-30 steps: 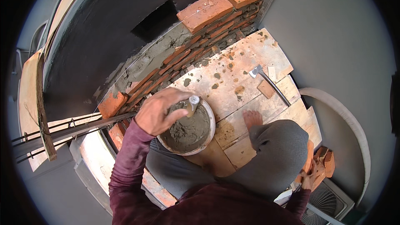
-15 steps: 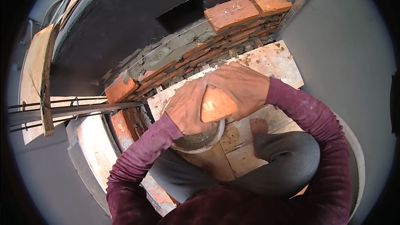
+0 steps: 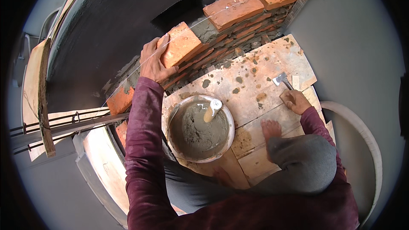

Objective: The person applies mortar to a row of bricks using a trowel and then positions and levels a new brick on top, using a hammer for adjustment.

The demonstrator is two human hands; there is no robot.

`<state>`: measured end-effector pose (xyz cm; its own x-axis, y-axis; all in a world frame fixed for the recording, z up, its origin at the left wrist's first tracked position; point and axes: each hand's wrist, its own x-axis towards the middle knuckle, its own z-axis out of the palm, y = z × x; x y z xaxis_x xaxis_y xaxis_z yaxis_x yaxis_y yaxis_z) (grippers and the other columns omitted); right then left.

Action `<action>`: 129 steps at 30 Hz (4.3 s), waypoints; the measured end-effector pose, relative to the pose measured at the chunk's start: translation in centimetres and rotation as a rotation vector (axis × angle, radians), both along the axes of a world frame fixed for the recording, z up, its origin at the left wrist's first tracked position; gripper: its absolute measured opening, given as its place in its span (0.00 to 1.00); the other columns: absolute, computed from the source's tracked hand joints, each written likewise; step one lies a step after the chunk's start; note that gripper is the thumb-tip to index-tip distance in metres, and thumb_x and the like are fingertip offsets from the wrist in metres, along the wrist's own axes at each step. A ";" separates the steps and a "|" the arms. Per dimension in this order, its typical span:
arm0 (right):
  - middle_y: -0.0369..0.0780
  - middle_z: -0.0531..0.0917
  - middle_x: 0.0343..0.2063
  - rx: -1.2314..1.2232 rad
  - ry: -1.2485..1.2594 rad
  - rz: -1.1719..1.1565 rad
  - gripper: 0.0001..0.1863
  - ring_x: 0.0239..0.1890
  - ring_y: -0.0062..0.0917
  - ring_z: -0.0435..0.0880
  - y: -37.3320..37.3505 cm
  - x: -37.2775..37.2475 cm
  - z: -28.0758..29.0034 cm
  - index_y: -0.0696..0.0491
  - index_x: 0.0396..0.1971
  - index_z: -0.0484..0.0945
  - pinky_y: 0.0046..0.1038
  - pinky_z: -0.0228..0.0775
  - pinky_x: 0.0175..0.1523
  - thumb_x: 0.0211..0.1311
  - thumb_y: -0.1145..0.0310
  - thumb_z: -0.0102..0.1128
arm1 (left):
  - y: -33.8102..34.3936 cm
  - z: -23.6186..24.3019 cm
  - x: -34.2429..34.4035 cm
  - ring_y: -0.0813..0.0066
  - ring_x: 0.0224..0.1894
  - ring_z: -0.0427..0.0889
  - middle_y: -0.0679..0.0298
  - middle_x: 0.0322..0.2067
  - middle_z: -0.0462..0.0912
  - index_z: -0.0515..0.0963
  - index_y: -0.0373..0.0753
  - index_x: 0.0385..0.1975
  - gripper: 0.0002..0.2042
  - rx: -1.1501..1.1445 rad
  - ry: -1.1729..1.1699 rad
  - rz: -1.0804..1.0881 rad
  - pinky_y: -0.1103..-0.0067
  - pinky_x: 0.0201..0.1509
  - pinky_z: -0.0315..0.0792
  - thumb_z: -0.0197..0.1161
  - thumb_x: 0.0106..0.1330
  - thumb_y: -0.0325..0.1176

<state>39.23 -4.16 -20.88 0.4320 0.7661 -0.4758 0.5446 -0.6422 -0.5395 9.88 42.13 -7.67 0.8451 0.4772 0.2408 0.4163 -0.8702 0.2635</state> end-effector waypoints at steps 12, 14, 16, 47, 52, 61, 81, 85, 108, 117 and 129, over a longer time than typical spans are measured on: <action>0.49 0.77 0.51 -0.025 -0.196 -0.300 0.30 0.56 0.43 0.77 -4.7 0.2 -6.4 0.58 0.57 0.70 0.36 0.68 0.64 0.57 0.67 0.71 | 2.2 -0.4 4.0 0.50 0.64 0.67 0.52 0.62 0.71 0.70 0.51 0.69 0.51 -0.039 0.061 -0.014 0.62 0.72 0.60 0.74 0.30 0.41; 0.48 0.79 0.48 -0.008 -0.069 -0.420 0.28 0.53 0.41 0.79 -5.1 1.2 -7.7 0.58 0.56 0.70 0.34 0.69 0.63 0.58 0.67 0.71 | 2.2 -0.4 4.5 0.50 0.63 0.67 0.52 0.61 0.71 0.70 0.51 0.69 0.51 -0.055 0.055 -0.021 0.61 0.71 0.60 0.74 0.30 0.41; 0.47 0.79 0.43 0.091 -0.152 -0.380 0.23 0.48 0.37 0.80 -5.7 1.5 -9.2 0.58 0.53 0.72 0.32 0.71 0.58 0.62 0.65 0.68 | 2.1 -0.5 4.7 0.49 0.63 0.67 0.52 0.61 0.71 0.70 0.51 0.69 0.51 -0.060 0.057 -0.026 0.61 0.71 0.60 0.73 0.30 0.41; 0.56 0.77 0.39 -0.078 -0.262 -0.129 0.16 0.40 0.53 0.80 -1.0 5.4 -5.8 0.59 0.45 0.67 0.44 0.72 0.47 0.58 0.75 0.61 | -0.4 0.0 4.6 0.50 0.73 0.60 0.55 0.72 0.58 0.62 0.53 0.72 0.52 -0.063 0.199 0.196 0.55 0.77 0.54 0.81 0.40 0.37; 0.55 0.80 0.31 -0.190 -0.194 -0.108 0.14 0.37 0.54 0.81 -0.6 5.8 7.0 0.59 0.39 0.72 0.46 0.73 0.44 0.62 0.66 0.63 | -2.2 -0.5 4.5 0.48 0.75 0.52 0.52 0.73 0.54 0.58 0.53 0.73 0.50 -0.090 0.257 0.351 0.52 0.75 0.54 0.79 0.48 0.35; 0.37 0.76 0.34 0.322 0.432 -0.362 0.18 0.39 0.22 0.76 7.3 -0.1 38.5 0.58 0.41 0.73 0.26 0.69 0.46 0.71 0.55 0.59 | -3.9 -0.4 5.7 0.53 0.78 0.46 0.55 0.76 0.49 0.57 0.66 0.73 0.39 -0.125 0.339 0.422 0.47 0.75 0.48 0.67 0.62 0.43; 0.49 0.85 0.45 0.741 0.176 0.222 0.09 0.45 0.30 0.86 34.3 -5.3 36.5 0.61 0.41 0.77 0.28 0.78 0.49 0.64 0.76 0.64 | -3.1 0.1 6.0 0.58 0.79 0.41 0.58 0.78 0.42 0.51 0.68 0.75 0.37 -0.218 0.385 0.389 0.46 0.76 0.42 0.59 0.69 0.34; 0.49 0.86 0.43 0.755 0.144 0.216 0.08 0.46 0.31 0.87 35.4 -6.5 35.6 0.61 0.40 0.78 0.28 0.78 0.50 0.62 0.78 0.63 | -3.2 0.0 5.9 0.58 0.79 0.40 0.58 0.78 0.41 0.50 0.68 0.75 0.37 -0.224 0.375 0.399 0.46 0.76 0.42 0.58 0.69 0.32; 0.49 0.86 0.44 0.660 0.054 0.164 0.14 0.45 0.38 0.88 37.6 -8.5 29.6 0.60 0.43 0.80 0.30 0.81 0.48 0.54 0.82 0.64 | -3.1 0.2 6.2 0.57 0.79 0.41 0.58 0.78 0.42 0.53 0.62 0.75 0.38 -0.161 0.421 0.389 0.46 0.76 0.42 0.58 0.66 0.26; 0.49 0.86 0.45 0.664 0.054 0.109 0.08 0.41 0.31 0.89 37.9 -8.1 32.2 0.61 0.40 0.80 0.28 0.80 0.44 0.60 0.79 0.64 | -3.9 1.1 2.6 0.56 0.79 0.40 0.56 0.78 0.42 0.49 0.53 0.76 0.37 -0.356 0.314 0.247 0.55 0.79 0.40 0.55 0.68 0.26; 0.49 0.87 0.41 0.651 0.050 0.118 0.09 0.40 0.34 0.89 38.2 -10.0 30.7 0.59 0.40 0.80 0.29 0.81 0.45 0.60 0.77 0.64 | -4.0 2.1 3.3 0.53 0.80 0.36 0.55 0.78 0.40 0.47 0.52 0.77 0.40 -0.382 0.500 0.264 0.57 0.80 0.37 0.57 0.65 0.34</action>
<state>29.27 34.09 9.79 0.3168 0.9449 0.0828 0.5556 -0.1142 -0.8236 13.14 38.10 -5.59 0.6548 0.6563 -0.3748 0.7533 -0.6071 0.2529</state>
